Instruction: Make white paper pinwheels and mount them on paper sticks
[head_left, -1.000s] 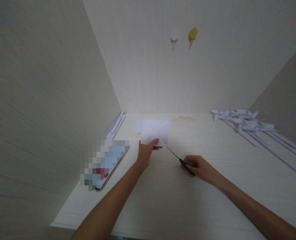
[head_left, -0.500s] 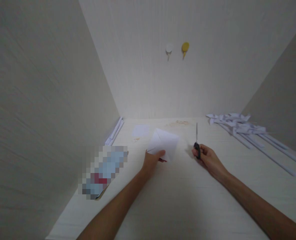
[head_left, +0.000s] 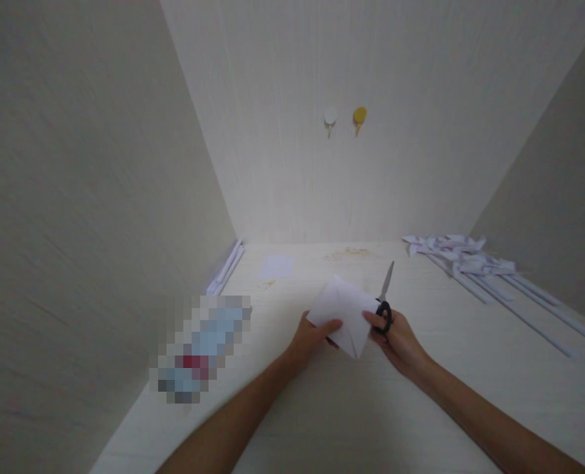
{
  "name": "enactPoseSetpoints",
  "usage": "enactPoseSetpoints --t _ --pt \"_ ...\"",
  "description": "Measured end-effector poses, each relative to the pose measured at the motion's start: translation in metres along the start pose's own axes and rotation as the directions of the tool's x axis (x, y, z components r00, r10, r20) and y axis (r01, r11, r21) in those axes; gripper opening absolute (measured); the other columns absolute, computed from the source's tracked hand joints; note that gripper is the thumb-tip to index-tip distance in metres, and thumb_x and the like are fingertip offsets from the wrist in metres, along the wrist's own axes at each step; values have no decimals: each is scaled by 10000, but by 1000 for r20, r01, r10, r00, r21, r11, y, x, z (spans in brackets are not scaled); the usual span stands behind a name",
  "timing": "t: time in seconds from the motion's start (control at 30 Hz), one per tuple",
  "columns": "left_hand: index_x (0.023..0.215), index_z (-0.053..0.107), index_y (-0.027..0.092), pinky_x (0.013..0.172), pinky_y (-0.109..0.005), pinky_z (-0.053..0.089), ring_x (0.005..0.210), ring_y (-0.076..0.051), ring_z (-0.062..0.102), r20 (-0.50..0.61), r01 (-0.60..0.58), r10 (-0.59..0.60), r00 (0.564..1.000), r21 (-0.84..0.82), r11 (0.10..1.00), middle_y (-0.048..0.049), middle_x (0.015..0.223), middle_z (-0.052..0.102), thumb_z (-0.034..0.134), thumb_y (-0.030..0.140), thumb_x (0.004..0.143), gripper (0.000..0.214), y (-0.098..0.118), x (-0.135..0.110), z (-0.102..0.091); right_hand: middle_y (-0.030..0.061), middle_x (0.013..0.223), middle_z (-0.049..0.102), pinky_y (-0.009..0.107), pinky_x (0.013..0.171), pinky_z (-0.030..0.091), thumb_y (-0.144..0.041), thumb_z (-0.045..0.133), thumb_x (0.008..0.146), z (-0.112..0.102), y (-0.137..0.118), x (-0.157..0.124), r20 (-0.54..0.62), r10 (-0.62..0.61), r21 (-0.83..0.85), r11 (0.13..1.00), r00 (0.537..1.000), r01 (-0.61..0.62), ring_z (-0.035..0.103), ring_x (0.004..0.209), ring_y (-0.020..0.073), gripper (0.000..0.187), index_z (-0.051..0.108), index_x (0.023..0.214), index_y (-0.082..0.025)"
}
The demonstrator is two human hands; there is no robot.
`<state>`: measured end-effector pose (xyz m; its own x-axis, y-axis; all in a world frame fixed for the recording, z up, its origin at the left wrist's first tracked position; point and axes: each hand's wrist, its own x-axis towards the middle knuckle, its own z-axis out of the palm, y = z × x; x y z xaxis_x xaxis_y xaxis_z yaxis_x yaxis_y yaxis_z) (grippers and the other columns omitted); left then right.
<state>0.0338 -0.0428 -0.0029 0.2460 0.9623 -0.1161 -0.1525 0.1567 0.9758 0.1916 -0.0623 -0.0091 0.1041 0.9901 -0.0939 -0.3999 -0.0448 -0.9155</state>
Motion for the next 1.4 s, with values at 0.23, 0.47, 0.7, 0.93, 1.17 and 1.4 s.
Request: enactPoseSetpoints --t 0.23,0.47,0.7,0.93,1.17,1.4 --pt "730 637 78 633 -282 445 617 -161 581 38 61 -53 998 -235 970 -84 690 648 696 245 536 262 3 4 -3 -79 464 350 175 349 116 -292 716 539 1 1 2 28 28 -1 1000 999 -28 234 382 7 295 470 560 -131" --pt "748 623 85 663 -281 452 650 -160 590 40 111 -104 994 -324 940 -87 739 652 705 202 524 266 7 2 2 -75 478 355 182 356 106 -274 717 539 -1 2 2 52 42 12 999 998 -42 227 387 6 302 448 547 -135" --pt "750 612 88 653 -269 462 637 -151 596 45 125 -116 992 -368 922 -83 734 654 700 167 529 251 6 4 3 -75 461 354 183 356 119 -293 713 536 2 1 4 35 35 -23 999 999 -34 245 388 17 303 450 548 -144" --pt "779 605 92 675 -274 469 664 -153 600 27 103 -100 995 -381 919 -93 790 655 693 172 559 250 4 6 4 -71 454 379 182 357 156 -307 712 546 0 7 4 11 -1 -28 1000 1000 1 258 381 21 286 479 563 -142" --pt "866 601 108 739 -294 470 784 -189 603 47 5 12 999 -339 941 -102 891 652 668 218 582 312 7 1 8 -14 561 547 227 509 373 -322 686 579 2 11 5 -48 -159 -99 983 986 154 477 526 103 229 587 670 -137" --pt "694 624 125 449 -239 461 529 -150 566 -47 -107 111 993 87 990 -39 640 646 679 190 538 178 2 -1 16 -36 525 508 199 430 328 -338 671 593 7 9 10 -107 -214 -125 972 971 200 414 458 75 222 557 643 -155"
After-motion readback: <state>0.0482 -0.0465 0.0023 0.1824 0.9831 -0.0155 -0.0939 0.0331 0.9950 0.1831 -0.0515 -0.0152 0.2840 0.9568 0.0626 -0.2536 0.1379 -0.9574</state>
